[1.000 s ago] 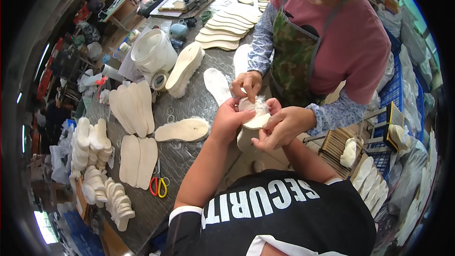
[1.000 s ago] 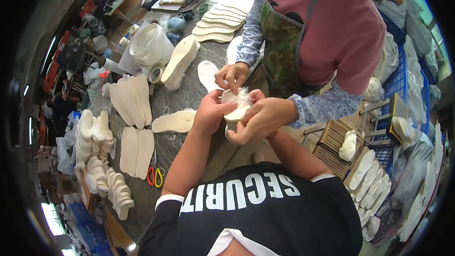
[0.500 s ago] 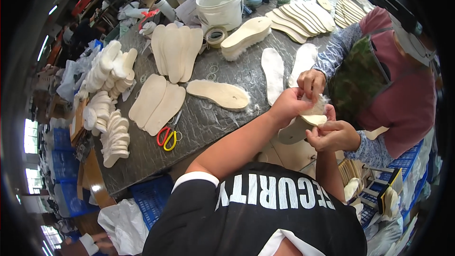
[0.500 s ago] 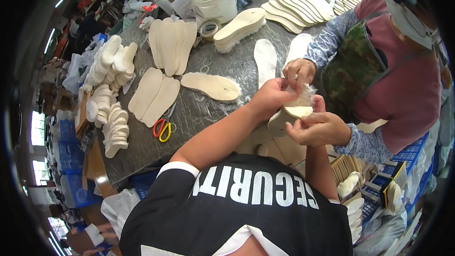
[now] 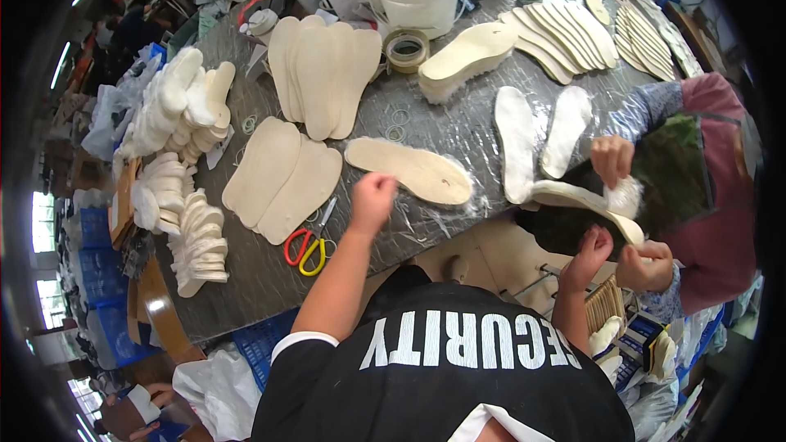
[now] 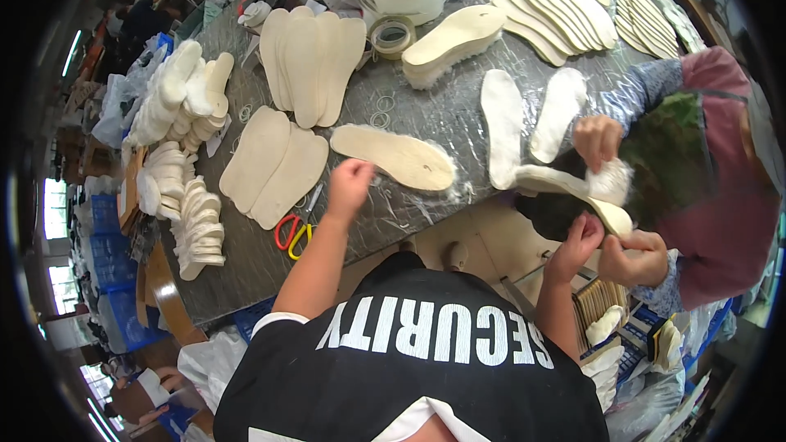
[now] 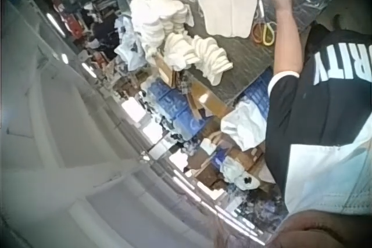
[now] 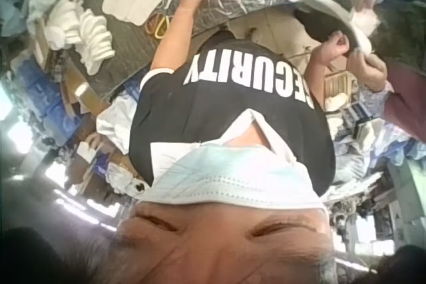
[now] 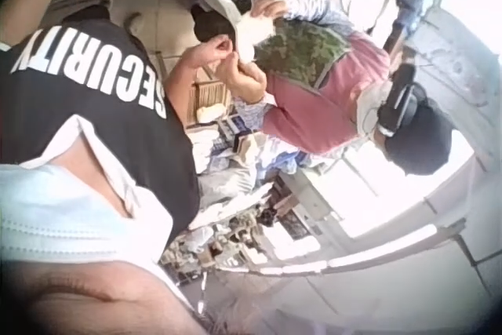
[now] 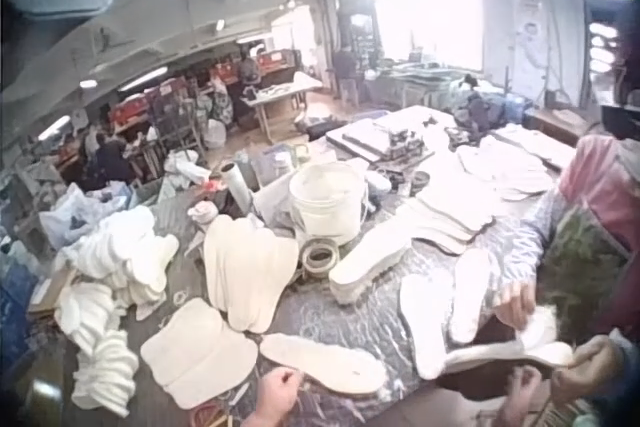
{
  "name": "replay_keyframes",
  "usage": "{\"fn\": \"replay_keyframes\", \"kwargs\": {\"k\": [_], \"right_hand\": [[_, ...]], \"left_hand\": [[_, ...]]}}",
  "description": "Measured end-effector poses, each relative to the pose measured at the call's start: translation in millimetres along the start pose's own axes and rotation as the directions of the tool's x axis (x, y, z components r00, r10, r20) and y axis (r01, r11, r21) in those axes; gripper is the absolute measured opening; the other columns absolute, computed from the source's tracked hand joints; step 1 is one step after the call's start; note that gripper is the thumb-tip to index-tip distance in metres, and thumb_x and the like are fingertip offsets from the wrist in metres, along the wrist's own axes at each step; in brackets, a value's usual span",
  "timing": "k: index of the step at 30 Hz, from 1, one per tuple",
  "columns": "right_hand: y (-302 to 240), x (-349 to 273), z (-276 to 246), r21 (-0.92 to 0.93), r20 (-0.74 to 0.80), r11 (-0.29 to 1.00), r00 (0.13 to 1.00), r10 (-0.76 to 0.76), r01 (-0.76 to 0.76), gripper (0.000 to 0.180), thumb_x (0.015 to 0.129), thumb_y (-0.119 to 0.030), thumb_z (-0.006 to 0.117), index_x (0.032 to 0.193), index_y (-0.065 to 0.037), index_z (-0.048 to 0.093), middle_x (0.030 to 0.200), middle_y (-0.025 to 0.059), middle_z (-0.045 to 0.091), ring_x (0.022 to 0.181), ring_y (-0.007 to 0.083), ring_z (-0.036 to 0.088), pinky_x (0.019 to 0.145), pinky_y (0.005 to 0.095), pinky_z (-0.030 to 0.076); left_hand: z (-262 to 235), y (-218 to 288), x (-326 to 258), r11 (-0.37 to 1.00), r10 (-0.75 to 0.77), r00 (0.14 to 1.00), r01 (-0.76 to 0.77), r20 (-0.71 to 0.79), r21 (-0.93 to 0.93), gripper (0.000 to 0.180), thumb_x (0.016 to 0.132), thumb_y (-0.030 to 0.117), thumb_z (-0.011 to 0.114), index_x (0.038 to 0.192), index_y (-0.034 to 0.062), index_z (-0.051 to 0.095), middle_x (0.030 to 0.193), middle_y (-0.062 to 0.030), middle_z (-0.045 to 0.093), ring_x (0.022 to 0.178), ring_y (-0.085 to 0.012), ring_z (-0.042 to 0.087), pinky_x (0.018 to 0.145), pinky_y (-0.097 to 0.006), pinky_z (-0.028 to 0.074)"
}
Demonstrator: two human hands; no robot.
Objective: Trim and organize shoe insoles at a manufacturing station.
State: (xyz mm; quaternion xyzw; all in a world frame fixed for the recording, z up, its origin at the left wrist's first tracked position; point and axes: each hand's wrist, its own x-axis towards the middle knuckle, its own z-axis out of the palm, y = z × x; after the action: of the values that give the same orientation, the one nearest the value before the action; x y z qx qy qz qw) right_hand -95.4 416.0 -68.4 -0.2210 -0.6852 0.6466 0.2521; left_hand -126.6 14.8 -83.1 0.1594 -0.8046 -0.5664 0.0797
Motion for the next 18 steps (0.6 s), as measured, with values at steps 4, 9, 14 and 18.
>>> {"fn": "replay_keyframes", "kwargs": {"k": [4, 9, 14, 18], "right_hand": [[21.0, -68.2, 28.8, -0.126, 0.208, 0.851, 0.825, 0.526, -0.511, 0.012, 0.090, -0.015, 0.058, 0.097, -0.007, 0.053, 0.084, 0.0001, 0.052, 0.074, 0.0096, 0.049, 0.063, 0.0237, 0.042], [13.2, -77.9, 149.9, -0.313, 0.520, 0.947, 0.823, 0.231, -0.068, 0.019, 0.082, -0.008, 0.064, 0.098, -0.001, 0.055, 0.090, 0.0054, 0.055, 0.085, 0.0137, 0.054, 0.075, 0.0270, 0.045], [-21.9, -69.7, 254.8, -0.205, 0.784, 0.799, 0.583, -0.211, 0.565, 0.026, 0.076, -0.010, 0.068, 0.098, -0.001, 0.056, 0.110, 0.0156, 0.055, 0.100, 0.0298, 0.055, 0.082, 0.0352, 0.045], [-47.8, -63.8, 314.2, -0.058, 0.834, 0.716, 0.428, -0.348, 0.695, 0.030, 0.074, -0.013, 0.072, 0.098, -0.001, 0.057, 0.108, 0.0155, 0.059, 0.097, 0.0313, 0.058, 0.081, 0.0365, 0.046]], "left_hand": [[-59.9, -45.2, 45.9, 0.985, -0.114, 0.972, 0.137, -0.204, 0.105, 0.019, 0.087, 0.015, 0.059, 0.087, -0.0037, 0.064, 0.070, -0.0047, 0.063, 0.060, -0.0106, 0.056, 0.057, -0.025, 0.046], [-62.8, -36.6, 86.5, 0.962, -0.258, 0.965, 0.261, -0.039, 0.084, 0.027, 0.081, 0.010, 0.065, 0.100, -0.0088, 0.058, 0.083, -0.0086, 0.064, 0.061, -0.0108, 0.058, 0.055, -0.023, 0.047], [-60.0, -33.7, 90.2, 0.935, -0.295, 0.933, 0.326, 0.208, -0.137, 0.027, 0.075, 0.002, 0.070, 0.099, -0.0063, 0.060, 0.080, -0.0036, 0.063, 0.068, -0.0093, 0.057, 0.062, -0.023, 0.047], [-61.0, 5.2, 78.3, 0.893, -0.184, 0.885, 0.332, 0.428, -0.304, 0.018, 0.081, 0.002, 0.066, 0.098, -0.0023, 0.061, 0.085, -0.0048, 0.063, 0.072, -0.0076, 0.058, 0.065, -0.022, 0.047]]}}
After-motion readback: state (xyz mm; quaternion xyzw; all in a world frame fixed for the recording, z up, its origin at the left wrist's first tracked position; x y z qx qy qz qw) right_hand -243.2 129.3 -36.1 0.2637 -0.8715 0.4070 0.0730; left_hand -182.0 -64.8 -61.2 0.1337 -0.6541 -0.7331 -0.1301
